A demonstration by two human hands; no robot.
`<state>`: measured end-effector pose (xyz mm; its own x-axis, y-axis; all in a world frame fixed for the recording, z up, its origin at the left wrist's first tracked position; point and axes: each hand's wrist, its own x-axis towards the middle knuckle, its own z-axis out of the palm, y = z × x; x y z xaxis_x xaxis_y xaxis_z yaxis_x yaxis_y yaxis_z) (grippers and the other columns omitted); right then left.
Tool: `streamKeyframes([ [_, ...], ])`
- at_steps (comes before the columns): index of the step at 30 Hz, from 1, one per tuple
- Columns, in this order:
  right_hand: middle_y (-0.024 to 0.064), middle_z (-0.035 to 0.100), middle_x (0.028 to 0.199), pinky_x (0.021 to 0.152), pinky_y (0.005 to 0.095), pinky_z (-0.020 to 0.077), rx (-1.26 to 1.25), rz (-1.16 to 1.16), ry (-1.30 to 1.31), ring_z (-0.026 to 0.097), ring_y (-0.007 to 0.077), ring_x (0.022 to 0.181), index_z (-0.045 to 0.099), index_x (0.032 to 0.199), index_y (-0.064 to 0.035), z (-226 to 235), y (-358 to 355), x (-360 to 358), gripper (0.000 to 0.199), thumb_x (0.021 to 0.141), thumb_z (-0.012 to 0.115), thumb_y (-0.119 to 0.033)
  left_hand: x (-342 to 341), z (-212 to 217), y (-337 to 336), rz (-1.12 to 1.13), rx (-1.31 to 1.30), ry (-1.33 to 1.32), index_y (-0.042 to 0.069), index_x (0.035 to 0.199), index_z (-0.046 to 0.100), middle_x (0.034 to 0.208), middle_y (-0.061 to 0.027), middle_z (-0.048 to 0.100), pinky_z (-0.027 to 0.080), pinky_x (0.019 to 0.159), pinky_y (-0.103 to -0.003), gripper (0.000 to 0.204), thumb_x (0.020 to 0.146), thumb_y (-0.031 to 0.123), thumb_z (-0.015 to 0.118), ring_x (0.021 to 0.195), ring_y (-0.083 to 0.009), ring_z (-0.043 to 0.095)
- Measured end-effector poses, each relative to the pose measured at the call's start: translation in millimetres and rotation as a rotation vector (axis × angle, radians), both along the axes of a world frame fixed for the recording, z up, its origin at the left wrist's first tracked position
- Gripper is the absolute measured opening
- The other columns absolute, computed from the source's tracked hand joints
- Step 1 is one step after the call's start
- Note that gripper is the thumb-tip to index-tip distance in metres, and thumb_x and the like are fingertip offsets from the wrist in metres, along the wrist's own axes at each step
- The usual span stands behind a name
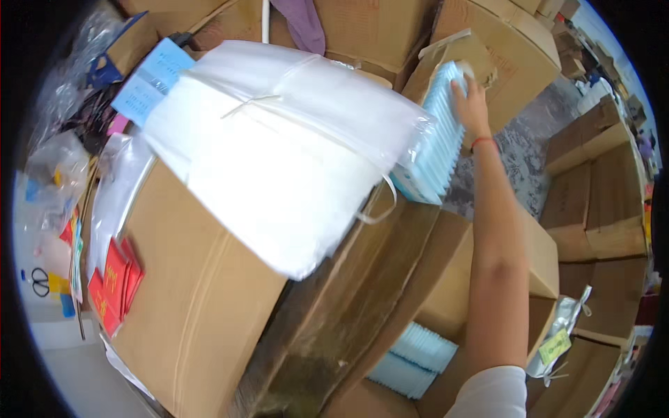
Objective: Stacking blue filters and placing them into cardboard boxes.
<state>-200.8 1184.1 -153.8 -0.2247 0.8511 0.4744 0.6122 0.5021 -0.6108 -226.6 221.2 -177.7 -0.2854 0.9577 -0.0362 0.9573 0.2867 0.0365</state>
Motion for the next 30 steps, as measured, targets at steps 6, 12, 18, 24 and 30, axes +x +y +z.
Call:
streamKeyframes([
  [6, 0.0197, 0.043, 0.147, 0.114, 0.0494, 0.0254, -0.121, 0.096, 0.047, 0.035, 0.0433, 0.138, 0.046, 0.143, -0.0164, -14.5, 61.4, 0.3, 0.073, 0.091, 0.042, -0.067, -3.3, 92.7, 112.4, 0.703, -0.283, -0.453, 0.007, 0.122, 0.063, 0.112, -0.0105, 0.062, 0.053, 0.069, -0.038, 0.036, 0.09, 0.024, 0.068, 0.093, -0.0257, 0.061],
  [12, 0.0226, 0.051, 0.14, 0.11, 0.0587, 0.025, -0.144, -0.028, -0.316, 0.042, 0.0471, 0.132, 0.045, 0.144, -0.0238, -33.2, -20.0, 31.2, 0.07, 0.092, 0.036, -0.069, -2.1, 94.0, 121.6, 1.603, -0.386, -1.352, 0.003, 0.124, 0.059, 0.117, -0.0142, 0.06, 0.054, 0.074, -0.039, 0.04, 0.088, 0.017, 0.067, 0.1, -0.0295, 0.06],
  [18, 0.0271, 0.066, 0.087, 0.07, 0.051, 0.0506, 0.039, 0.467, -0.248, 0.062, 0.0466, 0.076, 0.054, 0.127, -0.0004, 23.8, -399.8, 4.3, 0.059, 0.089, 0.061, -0.045, 30.1, 84.9, 143.8, 0.891, 0.51, -0.959, -0.004, 0.129, 0.047, 0.117, -0.02, 0.061, 0.044, 0.098, -0.039, 0.037, 0.098, 0.013, 0.056, 0.109, -0.0303, 0.058],
  [24, 0.0309, 0.064, 0.094, 0.076, 0.0509, 0.0488, -0.268, 0.973, -0.185, 0.062, 0.0474, 0.083, 0.038, 0.137, 0.0048, 48.0, -555.0, 44.1, 0.071, 0.09, 0.064, -0.042, 72.4, 81.6, 97.3, 1.002, 0.65, -0.439, -0.006, 0.152, 0.009, 0.148, -0.0379, 0.011, 0.03, 0.11, -0.046, 0.088, 0.09, 0.015, 0.067, 0.134, -0.0533, 0.027],
  [30, 0.0325, 0.061, 0.108, 0.079, 0.0503, 0.0491, -0.099, 1.059, -0.192, 0.061, 0.0471, 0.093, 0.03, 0.142, 0.0059, 35.1, -625.7, 53.5, 0.086, 0.085, 0.069, -0.045, 119.8, 86.3, 68.9, 0.845, 0.343, -0.087, 0.0, 0.152, 0.019, 0.153, -0.0398, 0.002, 0.019, 0.108, -0.068, 0.101, 0.075, 0.023, 0.08, 0.142, -0.0577, 0.008],
])
